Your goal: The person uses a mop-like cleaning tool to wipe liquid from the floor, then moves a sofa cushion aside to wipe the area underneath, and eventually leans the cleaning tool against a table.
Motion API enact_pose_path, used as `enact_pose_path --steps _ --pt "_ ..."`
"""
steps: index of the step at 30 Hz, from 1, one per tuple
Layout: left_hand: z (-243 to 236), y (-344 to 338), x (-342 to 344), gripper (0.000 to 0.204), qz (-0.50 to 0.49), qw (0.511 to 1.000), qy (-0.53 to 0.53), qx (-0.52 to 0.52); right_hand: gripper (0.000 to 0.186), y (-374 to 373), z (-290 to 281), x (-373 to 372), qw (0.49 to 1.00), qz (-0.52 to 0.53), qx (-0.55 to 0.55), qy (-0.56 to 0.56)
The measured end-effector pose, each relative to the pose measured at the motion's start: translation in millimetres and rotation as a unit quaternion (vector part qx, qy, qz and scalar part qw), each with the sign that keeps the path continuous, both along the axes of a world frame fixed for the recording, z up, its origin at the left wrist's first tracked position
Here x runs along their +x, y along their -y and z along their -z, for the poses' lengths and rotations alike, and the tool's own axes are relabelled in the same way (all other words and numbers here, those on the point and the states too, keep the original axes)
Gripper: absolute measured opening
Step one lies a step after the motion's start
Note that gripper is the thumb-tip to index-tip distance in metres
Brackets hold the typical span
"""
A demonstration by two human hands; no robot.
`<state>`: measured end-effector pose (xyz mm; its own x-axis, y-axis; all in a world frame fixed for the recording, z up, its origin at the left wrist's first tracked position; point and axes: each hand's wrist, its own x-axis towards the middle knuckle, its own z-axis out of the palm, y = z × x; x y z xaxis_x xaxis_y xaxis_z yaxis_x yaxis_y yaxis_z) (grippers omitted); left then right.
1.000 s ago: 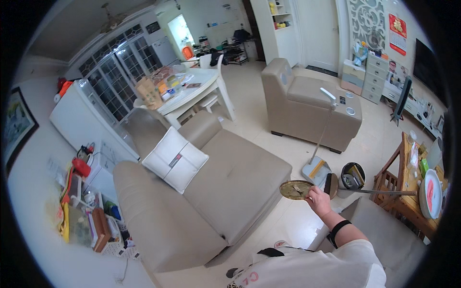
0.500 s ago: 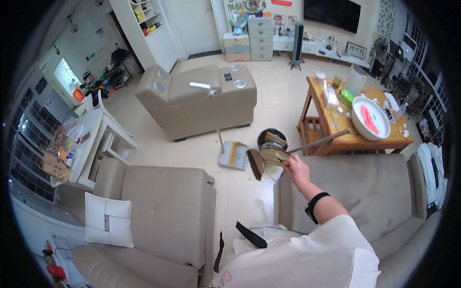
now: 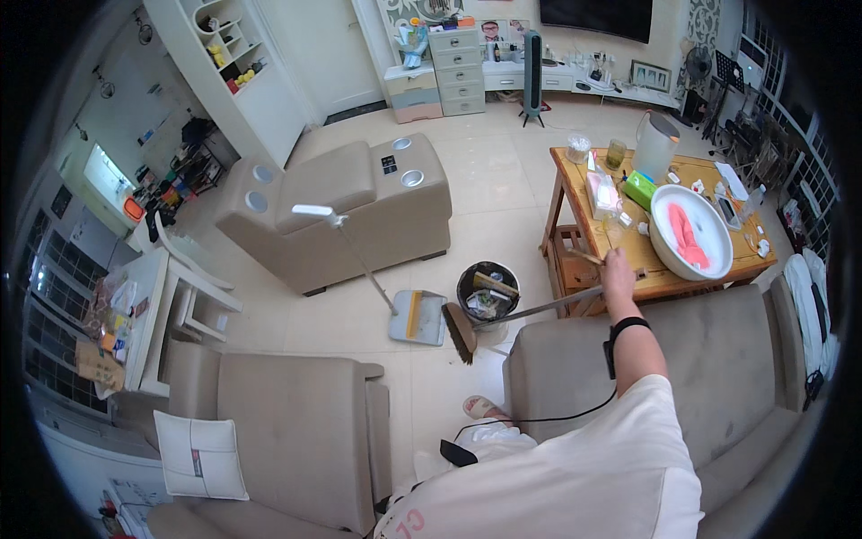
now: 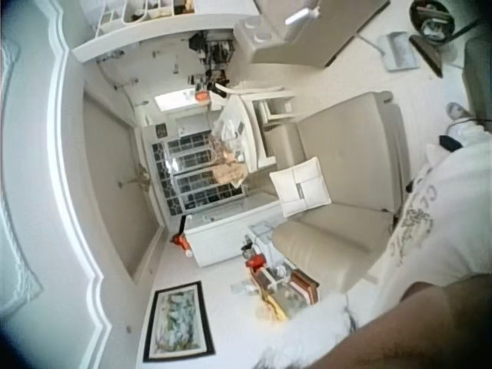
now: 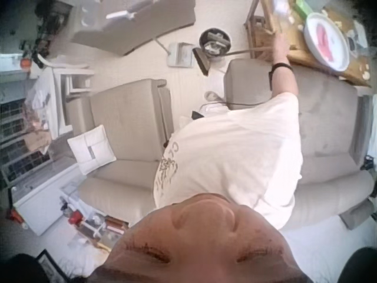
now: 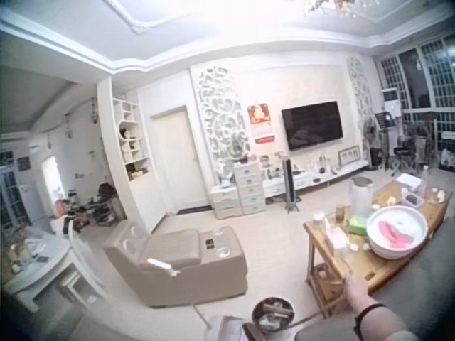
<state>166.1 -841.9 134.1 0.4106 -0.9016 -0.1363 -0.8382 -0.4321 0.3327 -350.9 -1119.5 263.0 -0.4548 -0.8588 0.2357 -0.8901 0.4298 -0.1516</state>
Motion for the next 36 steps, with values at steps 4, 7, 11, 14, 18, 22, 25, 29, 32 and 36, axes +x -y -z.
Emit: enact_pose_path --steps 4,7,11,14,18,22,25,29,32,36 --pt "10 15 -15 0.023 -0.022 1.000 0.010 0.020 0.006 15 8 -67 0.998 0.046 0.013 -0.036" --pt "15 17 -23 0.023 -0.037 0.999 0.015 0.032 0.005 9 30 -101 0.996 0.057 -0.002 -0.065" --pt "19 13 -31 0.024 -0.055 0.997 0.020 0.043 0.014 8 46 -119 0.993 0.097 0.030 -0.056" --pt "20 6 -35 0.025 -0.067 0.996 0.025 0.049 0.022 6 60 -129 0.990 0.134 0.015 -0.029" --pt "19 -5 -41 0.026 -0.089 0.994 0.027 0.060 0.021 6 68 -136 0.985 0.164 0.032 -0.033" --pt "20 -23 -43 0.027 -0.109 0.992 0.032 0.064 0.021 2 85 -145 0.982 0.163 0.043 -0.079" --pt "20 -40 -49 0.028 -0.120 0.990 0.036 0.069 0.020 0 86 -149 0.963 0.257 0.044 -0.067" --pt "21 -63 -55 0.029 -0.138 0.986 0.039 0.080 0.018 0 80 -149 0.953 0.226 0.187 -0.068" --pt "19 -84 -66 0.030 -0.153 0.983 0.045 0.091 0.018 -1 87 -157 0.960 0.209 0.168 -0.080" --pt "12 -123 -74 0.031 -0.189 0.975 0.058 0.104 0.018 17 99 -161 0.973 0.167 0.144 -0.067"
